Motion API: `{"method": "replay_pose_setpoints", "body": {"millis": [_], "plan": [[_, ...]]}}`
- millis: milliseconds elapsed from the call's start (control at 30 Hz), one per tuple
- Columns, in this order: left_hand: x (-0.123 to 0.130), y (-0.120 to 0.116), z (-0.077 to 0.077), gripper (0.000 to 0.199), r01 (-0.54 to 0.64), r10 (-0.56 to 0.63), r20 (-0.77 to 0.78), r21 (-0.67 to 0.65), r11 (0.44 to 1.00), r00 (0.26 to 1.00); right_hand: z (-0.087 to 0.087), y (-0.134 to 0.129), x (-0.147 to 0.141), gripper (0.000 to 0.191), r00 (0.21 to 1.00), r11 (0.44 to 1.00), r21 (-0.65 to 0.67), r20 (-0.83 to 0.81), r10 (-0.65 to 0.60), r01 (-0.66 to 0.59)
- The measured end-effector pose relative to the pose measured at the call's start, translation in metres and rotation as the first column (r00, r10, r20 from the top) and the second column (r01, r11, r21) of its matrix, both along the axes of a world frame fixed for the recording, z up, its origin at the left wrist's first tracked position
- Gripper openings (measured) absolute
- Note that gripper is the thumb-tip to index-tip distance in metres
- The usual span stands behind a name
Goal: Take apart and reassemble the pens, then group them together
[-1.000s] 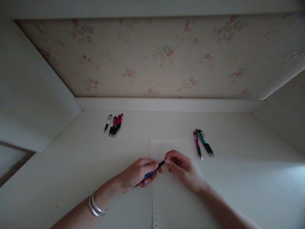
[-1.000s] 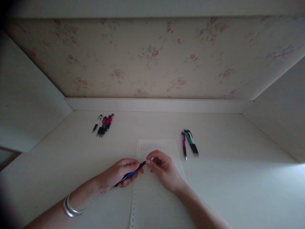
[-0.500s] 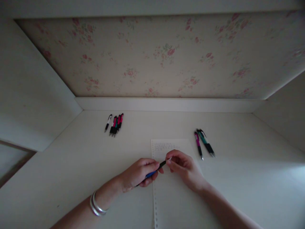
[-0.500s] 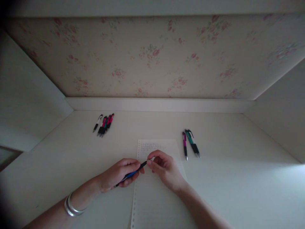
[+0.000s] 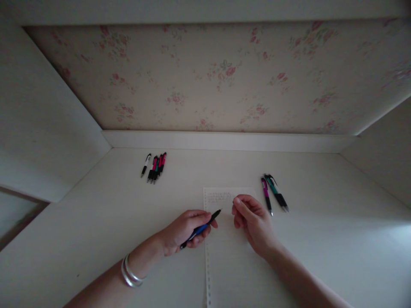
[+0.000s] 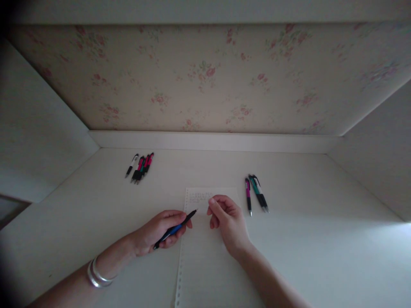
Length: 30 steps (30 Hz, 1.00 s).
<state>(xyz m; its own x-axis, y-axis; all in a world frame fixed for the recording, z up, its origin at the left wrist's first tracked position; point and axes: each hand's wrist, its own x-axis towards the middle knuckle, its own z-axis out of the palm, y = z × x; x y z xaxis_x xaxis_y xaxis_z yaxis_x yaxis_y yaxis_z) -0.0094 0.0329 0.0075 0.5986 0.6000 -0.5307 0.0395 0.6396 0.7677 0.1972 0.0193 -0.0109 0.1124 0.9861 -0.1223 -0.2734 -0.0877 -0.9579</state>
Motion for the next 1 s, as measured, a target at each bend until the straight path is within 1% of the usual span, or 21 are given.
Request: {"method": "replay_pose_setpoints", "body": {"millis": [33,100,167,200,267,333,433,500,533,600,700,767,833,933,1000], "plan": [[0.000,0.000,-0.001,0.039,-0.009,0.009,0.005,-0.002,1.000,1.000,0.000,0.001,0.001,0.030,0.999,0.999,0.018,0.041,-0.031,0.031],[0.000,0.001,-0.002,0.038,-0.025,0.025,0.017,0.001,1.000,1.000,-0.001,0.002,0.004,0.029,0.980,0.995,0.071,0.183,-0.084,0.072],[0.000,0.000,-0.003,0.038,-0.043,0.043,0.024,0.006,0.999,0.999,-0.004,0.002,0.006,0.026,0.917,0.992,0.115,0.388,-0.090,0.048],[0.000,0.000,-0.003,0.038,-0.056,0.055,0.028,0.011,0.998,0.998,-0.004,0.001,0.007,0.023,0.861,0.991,0.132,0.503,-0.077,0.012],[0.000,-0.001,-0.004,0.038,-0.083,0.082,0.038,0.020,0.996,0.996,-0.005,-0.002,0.007,0.018,0.707,0.981,0.171,0.705,-0.055,-0.093],[0.001,-0.003,-0.005,0.039,-0.115,0.113,0.044,0.029,0.993,0.993,-0.004,-0.004,0.006,0.019,0.552,0.948,0.231,0.831,-0.075,-0.218],[0.004,-0.005,-0.006,0.040,-0.167,0.165,0.038,0.075,0.983,0.986,-0.002,-0.007,0.004,0.025,0.369,0.889,0.282,0.918,-0.142,-0.361],[0.006,-0.007,-0.007,0.041,-0.199,0.196,0.037,0.114,0.973,0.980,-0.003,-0.007,0.003,0.025,0.261,0.875,0.267,0.950,-0.169,-0.403],[0.007,-0.008,-0.007,0.041,-0.212,0.209,0.036,0.129,0.969,0.977,-0.004,-0.008,0.002,0.025,0.218,0.874,0.254,0.960,-0.176,-0.414],[0.009,-0.010,-0.008,0.040,-0.235,0.233,0.031,0.149,0.960,0.972,-0.005,-0.008,0.001,0.025,0.158,0.872,0.235,0.970,-0.183,-0.431],[0.011,-0.011,-0.009,0.039,-0.262,0.263,0.022,0.171,0.950,0.965,-0.007,-0.009,0.000,0.025,0.126,0.868,0.228,0.973,-0.192,-0.441],[0.012,-0.012,-0.008,0.039,-0.270,0.270,0.021,0.173,0.947,0.963,-0.006,-0.009,0.000,0.024,0.127,0.866,0.226,0.974,-0.188,-0.446],[0.012,-0.012,-0.008,0.039,-0.276,0.275,0.029,0.166,0.947,0.961,-0.004,-0.008,0.000,0.025,0.145,0.866,0.221,0.974,-0.173,-0.448],[0.013,-0.012,-0.007,0.039,-0.281,0.278,0.045,0.157,0.947,0.960,-0.001,-0.008,0.000,0.025,0.205,0.863,0.247,0.964,-0.171,-0.442],[0.013,-0.012,-0.008,0.038,-0.275,0.270,0.053,0.170,0.946,0.961,0.000,-0.009,0.001,0.024,0.282,0.843,0.300,0.941,-0.186,-0.446]]}}
